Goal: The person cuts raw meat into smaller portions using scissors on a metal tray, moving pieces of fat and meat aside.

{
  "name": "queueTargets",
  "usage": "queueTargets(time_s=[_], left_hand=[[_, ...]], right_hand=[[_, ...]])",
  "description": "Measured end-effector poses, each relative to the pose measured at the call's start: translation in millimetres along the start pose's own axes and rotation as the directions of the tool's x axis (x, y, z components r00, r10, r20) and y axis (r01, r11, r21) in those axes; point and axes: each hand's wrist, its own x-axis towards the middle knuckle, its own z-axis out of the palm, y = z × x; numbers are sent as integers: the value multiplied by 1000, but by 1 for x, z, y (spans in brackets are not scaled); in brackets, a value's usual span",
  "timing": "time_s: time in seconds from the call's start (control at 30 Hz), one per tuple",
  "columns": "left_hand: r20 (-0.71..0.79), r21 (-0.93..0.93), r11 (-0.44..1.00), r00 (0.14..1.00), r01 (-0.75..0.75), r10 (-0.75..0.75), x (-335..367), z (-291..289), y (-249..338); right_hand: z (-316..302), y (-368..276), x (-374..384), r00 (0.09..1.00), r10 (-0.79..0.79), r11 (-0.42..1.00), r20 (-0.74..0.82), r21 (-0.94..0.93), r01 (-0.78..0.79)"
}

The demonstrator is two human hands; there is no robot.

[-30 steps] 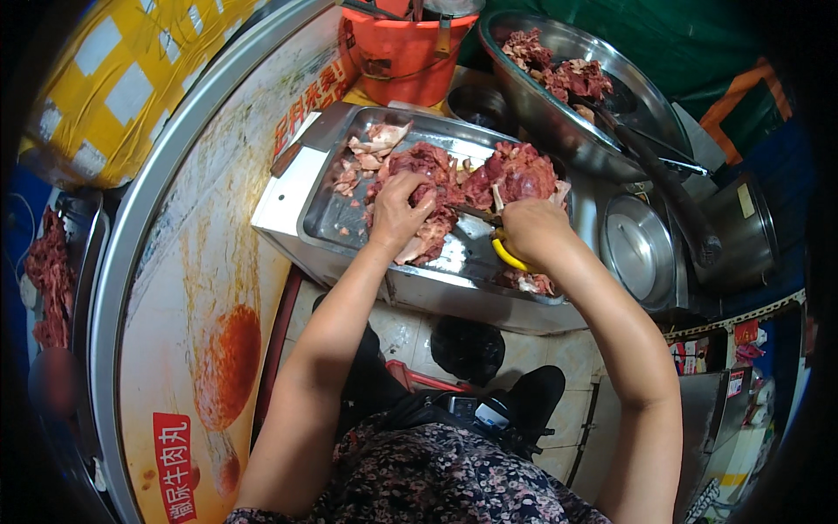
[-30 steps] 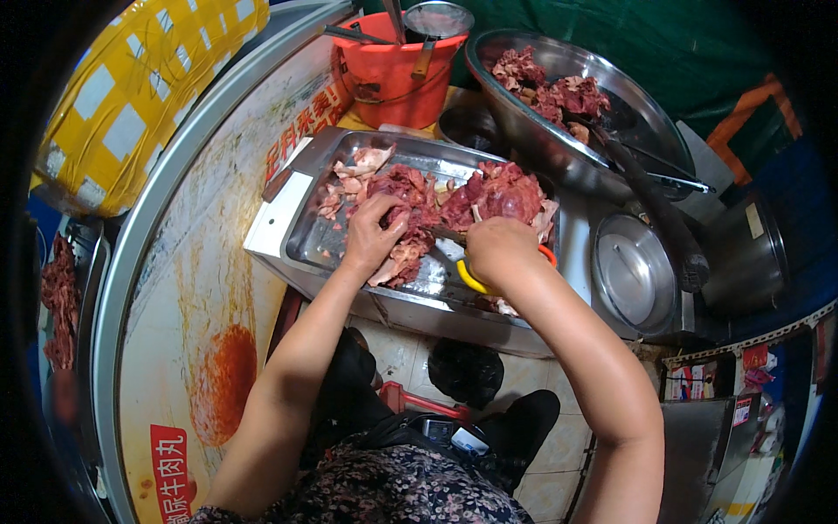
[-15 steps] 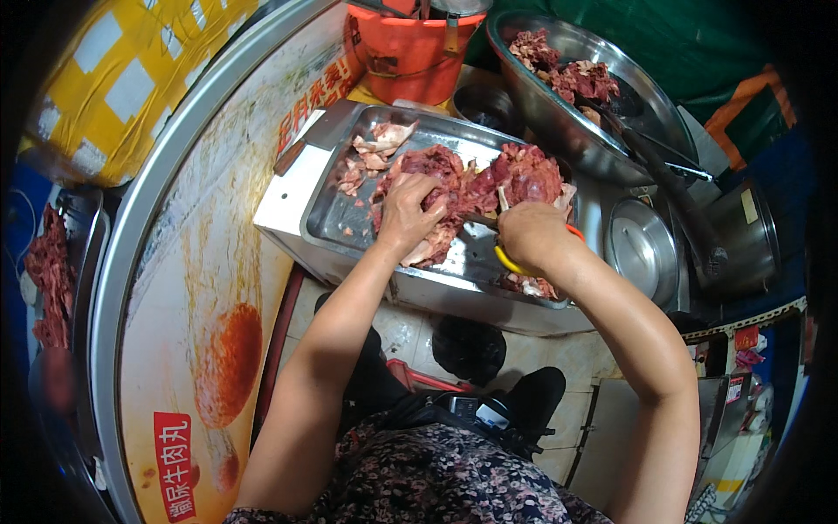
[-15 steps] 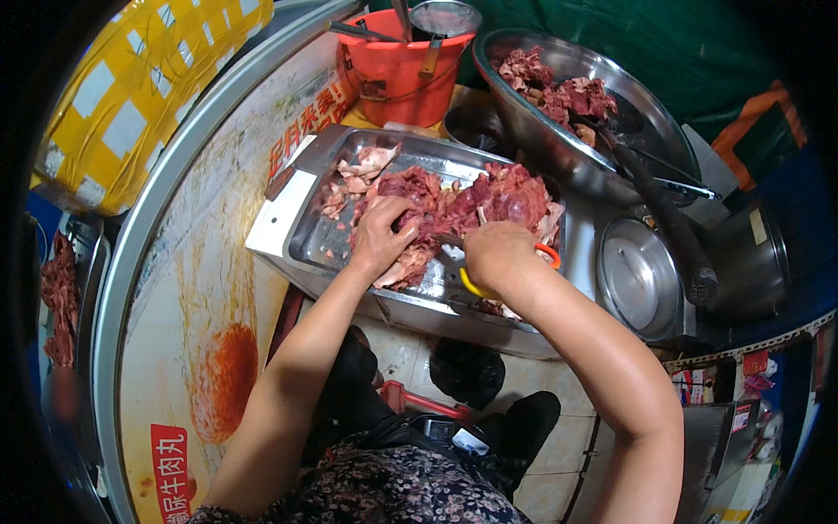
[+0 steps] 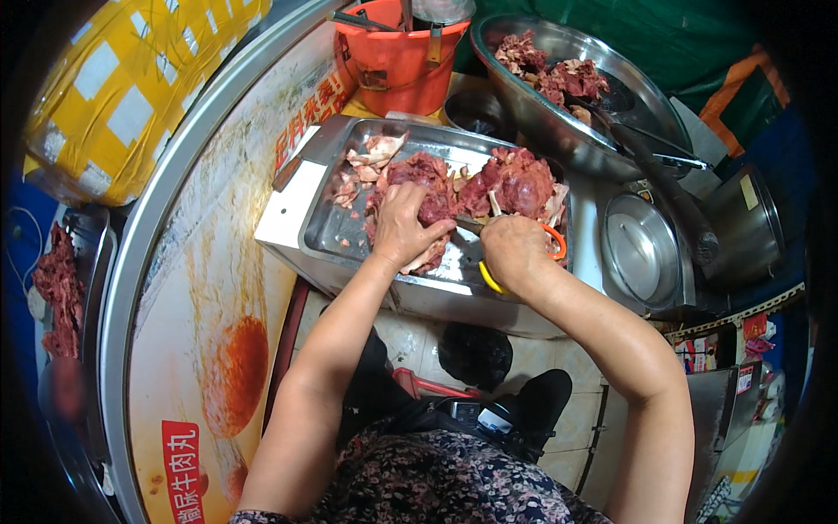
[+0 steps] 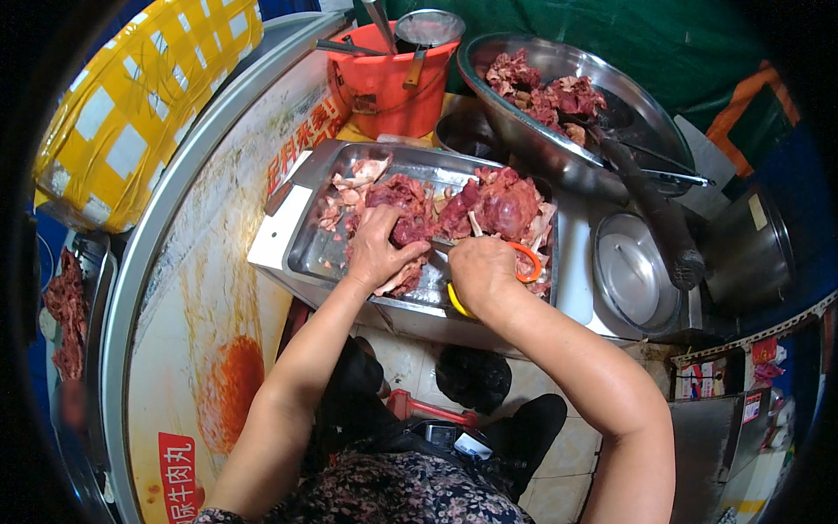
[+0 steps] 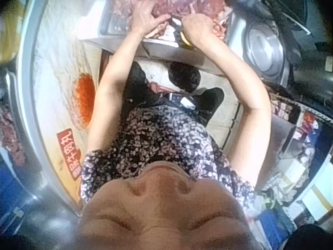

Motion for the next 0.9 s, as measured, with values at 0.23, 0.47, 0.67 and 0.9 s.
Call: queueTargets(time_s=[0.23,0.47,0.67,0.9], left_hand=[[-79,-14,1000,997,12,-13,0,2,-7],[-63,-154,979,987,134,-145,-4,0,-15],[-97,-198,971,983,132,-153,-3,3,-17],[-91,-46,998,995,32,-36,-4,-1,-17]], right_hand=[[-6,27,18,989,-69,973,130,229,37],[-8,52,36,916,-219,840,337,543,1],[16,69,34,889,-326,653,322,756,-35],[-11,55,3,971,-58,936,230,352,-27]])
